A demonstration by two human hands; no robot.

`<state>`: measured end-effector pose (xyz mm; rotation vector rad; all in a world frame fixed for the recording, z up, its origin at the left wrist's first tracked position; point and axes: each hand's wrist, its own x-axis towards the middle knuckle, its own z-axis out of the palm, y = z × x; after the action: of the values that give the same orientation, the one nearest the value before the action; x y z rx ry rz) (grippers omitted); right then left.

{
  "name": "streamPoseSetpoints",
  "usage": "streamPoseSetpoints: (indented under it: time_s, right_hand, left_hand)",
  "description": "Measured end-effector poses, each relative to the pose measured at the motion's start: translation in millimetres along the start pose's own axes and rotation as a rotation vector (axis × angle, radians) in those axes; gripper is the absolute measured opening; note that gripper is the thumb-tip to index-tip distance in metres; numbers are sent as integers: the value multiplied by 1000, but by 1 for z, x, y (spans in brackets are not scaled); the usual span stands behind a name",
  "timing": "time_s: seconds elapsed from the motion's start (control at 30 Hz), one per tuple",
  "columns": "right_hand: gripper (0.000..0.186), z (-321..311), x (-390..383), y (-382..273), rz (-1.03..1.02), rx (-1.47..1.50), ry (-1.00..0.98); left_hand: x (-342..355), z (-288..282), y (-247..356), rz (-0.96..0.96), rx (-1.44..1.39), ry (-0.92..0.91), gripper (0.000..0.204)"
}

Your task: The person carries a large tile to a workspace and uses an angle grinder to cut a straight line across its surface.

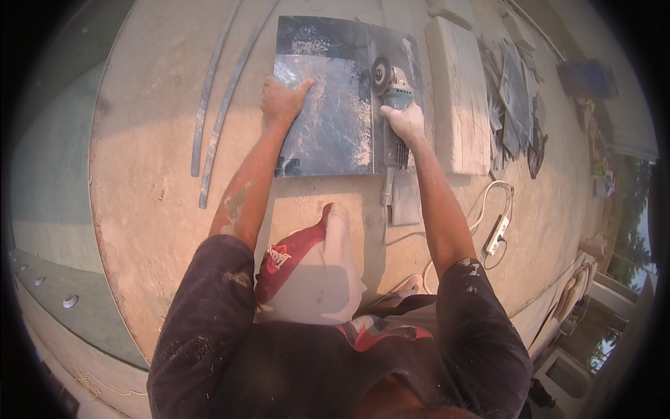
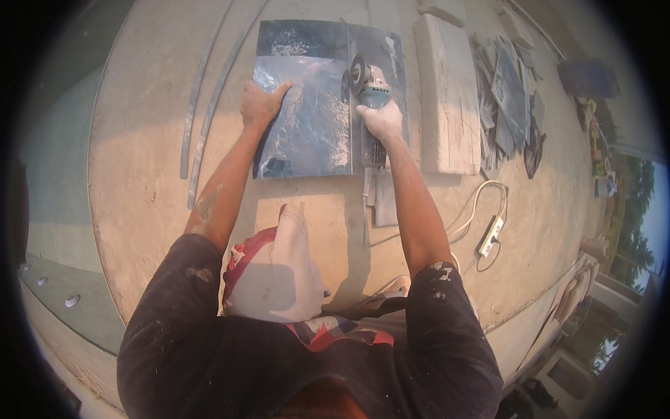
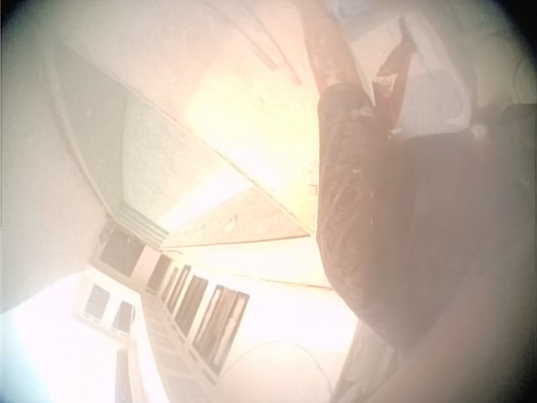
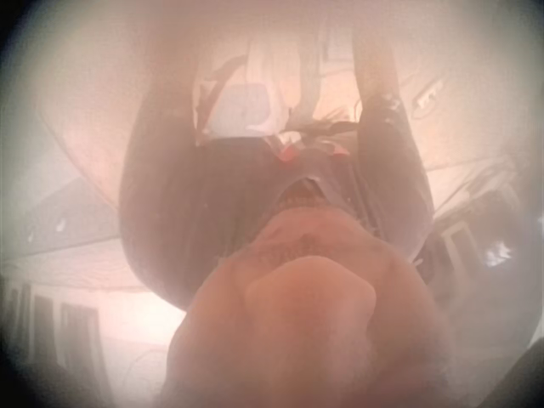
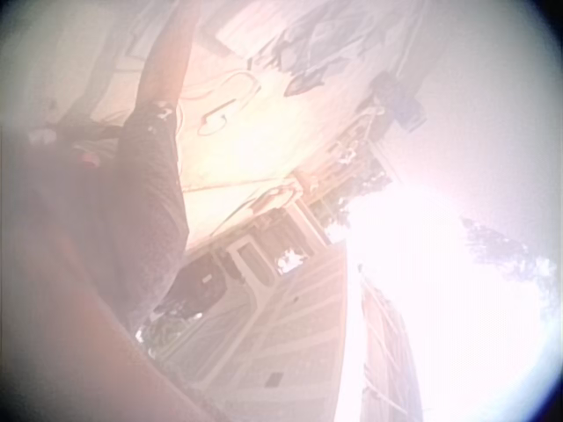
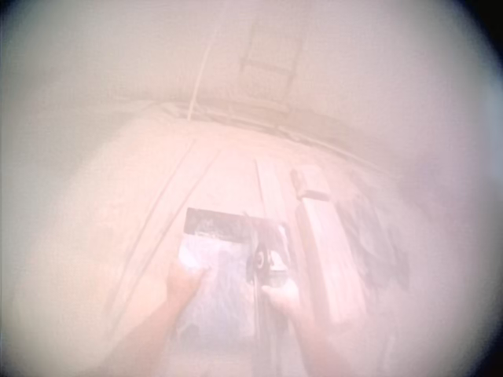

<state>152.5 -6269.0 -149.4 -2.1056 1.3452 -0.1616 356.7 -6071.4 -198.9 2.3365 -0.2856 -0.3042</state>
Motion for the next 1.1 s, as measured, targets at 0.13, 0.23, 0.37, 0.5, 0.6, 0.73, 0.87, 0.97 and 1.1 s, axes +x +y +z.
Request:
streamPoseSetpoints:
  time_s: [0.13, 0.23, 0.37, 0.5, 0.6, 0.73, 0.87, 0.97, 1.1]
  right_hand:
    - [62, -2, -10, -2, -24, 22, -8]
    - [63, -3, -17, -2, -25, 45, -16]
    - [64, -6, -24, 4, 3, 62, -44]
    - [66, -5, -33, 1, 11, 59, -22]
    - [66, -7, -40, 2, 17, 33, -39]
    - [61, -6, -45, 12, -44, 48, -31]
    - [63, -3, -48, 21, -49, 22, -8]
    - [63, -5, -55, 19, -42, 18, -42]
    - [62, -3, -60, 30, -12, 64, 4]
  left_hand:
    - [3, -1, -1, -25, 12, -14, 98]
    - [3, -1, -1, -15, 20, 4, 98]
    - [1, 0, 1, -13, 2, -4, 97]
    - [4, 1, -3, 2, 21, 28, 98]
    - [5, 2, -4, 7, 39, 43, 99]
    - [3, 0, -1, -10, 20, -10, 97]
    - [2, -2, 1, -8, 14, -13, 97]
    - [3, -2, -1, 3, 21, 3, 97]
    - [1, 1, -1, 29, 6, 10, 98]
